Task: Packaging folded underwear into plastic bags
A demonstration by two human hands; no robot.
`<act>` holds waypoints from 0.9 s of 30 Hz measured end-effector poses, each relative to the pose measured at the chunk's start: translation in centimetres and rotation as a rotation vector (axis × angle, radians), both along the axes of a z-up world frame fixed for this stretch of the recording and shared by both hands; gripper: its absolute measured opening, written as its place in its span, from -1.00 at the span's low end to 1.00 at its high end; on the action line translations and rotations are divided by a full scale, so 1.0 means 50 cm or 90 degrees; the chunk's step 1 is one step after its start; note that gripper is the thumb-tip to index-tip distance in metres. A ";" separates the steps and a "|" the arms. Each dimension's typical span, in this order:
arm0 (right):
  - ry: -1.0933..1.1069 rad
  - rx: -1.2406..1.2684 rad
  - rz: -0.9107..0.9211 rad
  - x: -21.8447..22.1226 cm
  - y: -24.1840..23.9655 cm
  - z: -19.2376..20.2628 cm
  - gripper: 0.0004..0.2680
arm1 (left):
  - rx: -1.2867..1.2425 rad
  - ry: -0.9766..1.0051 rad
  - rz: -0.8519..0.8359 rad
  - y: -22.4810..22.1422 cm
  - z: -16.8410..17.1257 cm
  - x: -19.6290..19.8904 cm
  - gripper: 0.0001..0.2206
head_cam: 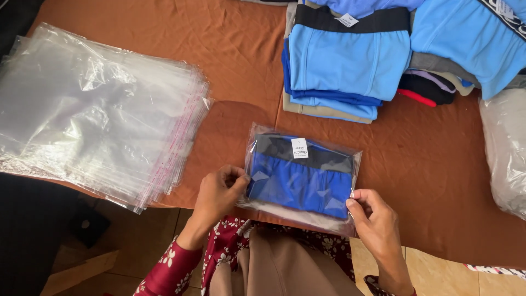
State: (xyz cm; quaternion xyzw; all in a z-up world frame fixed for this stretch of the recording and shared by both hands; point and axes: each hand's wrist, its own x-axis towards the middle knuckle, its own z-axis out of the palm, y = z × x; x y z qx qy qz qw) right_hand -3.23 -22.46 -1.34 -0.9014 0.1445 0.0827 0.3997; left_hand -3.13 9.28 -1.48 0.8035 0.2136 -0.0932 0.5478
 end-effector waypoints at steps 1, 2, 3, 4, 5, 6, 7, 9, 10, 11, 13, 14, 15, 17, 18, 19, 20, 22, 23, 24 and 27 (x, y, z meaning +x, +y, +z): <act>0.000 0.000 0.000 -0.004 -0.007 -0.004 -0.85 | 0.000 0.000 0.000 0.005 -0.021 -0.004 -0.86; -0.006 0.127 0.002 -0.006 -0.013 -0.008 -0.78 | -0.142 0.000 0.035 0.012 -0.042 -0.003 -0.72; -0.011 0.253 0.004 -0.007 -0.019 -0.012 -0.70 | -0.284 0.000 0.070 0.019 -0.062 -0.003 -0.51; -0.014 0.254 0.004 -0.005 -0.037 -0.031 -0.70 | -0.283 -0.003 0.069 0.023 -0.069 -0.004 -0.51; 0.038 0.346 -0.004 -0.004 -0.055 -0.050 -0.58 | -0.337 0.013 0.062 0.029 -0.075 -0.006 -0.49; 0.092 0.438 -0.006 0.004 -0.071 -0.070 -0.46 | -0.391 0.027 0.059 0.035 -0.080 -0.007 -0.47; 0.088 0.440 -0.001 0.004 -0.074 -0.063 -0.46 | -0.389 0.021 0.061 0.035 -0.068 -0.007 -0.47; 0.169 0.492 -0.060 0.007 -0.079 -0.052 -0.61 | -0.470 0.075 0.028 0.038 -0.045 -0.009 -0.50; 0.164 0.494 -0.054 0.015 -0.066 -0.034 -0.61 | -0.468 0.067 0.029 0.040 -0.036 -0.007 -0.50; 0.180 0.487 -0.029 0.023 -0.053 -0.016 -0.63 | -0.513 0.070 0.033 0.043 -0.028 -0.006 -0.49; 0.192 0.480 0.001 0.045 -0.026 0.016 -0.66 | -0.557 0.066 0.037 0.058 -0.006 0.001 -0.48; 0.202 0.484 0.031 0.058 -0.010 0.030 -0.65 | -0.562 0.071 0.040 0.071 0.009 0.004 -0.49; 0.212 0.488 0.060 0.072 0.006 0.043 -0.65 | -0.566 0.075 0.043 0.085 0.023 0.007 -0.49; 0.197 0.486 0.097 0.114 0.056 0.063 -0.65 | -0.536 0.052 0.038 0.134 0.037 0.027 -0.52; 0.186 0.483 0.128 0.137 0.082 0.074 -0.66 | -0.508 0.036 0.033 0.160 0.046 0.037 -0.54; 0.183 0.485 0.137 0.165 0.109 0.075 -0.66 | -0.504 0.027 0.037 0.191 0.049 0.053 -0.54; 0.161 0.479 0.187 0.196 0.139 0.077 -0.65 | -0.407 -0.042 0.021 0.223 0.054 0.068 -0.56; 0.135 0.476 0.247 0.265 0.207 0.072 -0.63 | -0.302 -0.117 0.012 0.280 0.072 0.110 -0.56; 0.065 0.481 0.284 0.303 0.246 0.065 -0.64 | -0.248 -0.147 0.058 0.305 0.085 0.136 -0.51; -0.005 0.487 0.319 0.339 0.285 0.058 -0.65 | -0.193 -0.176 0.104 0.330 0.099 0.162 -0.47; -0.081 0.505 0.404 0.479 0.413 0.022 -0.66 | -0.118 -0.228 0.100 0.449 0.080 0.263 -0.46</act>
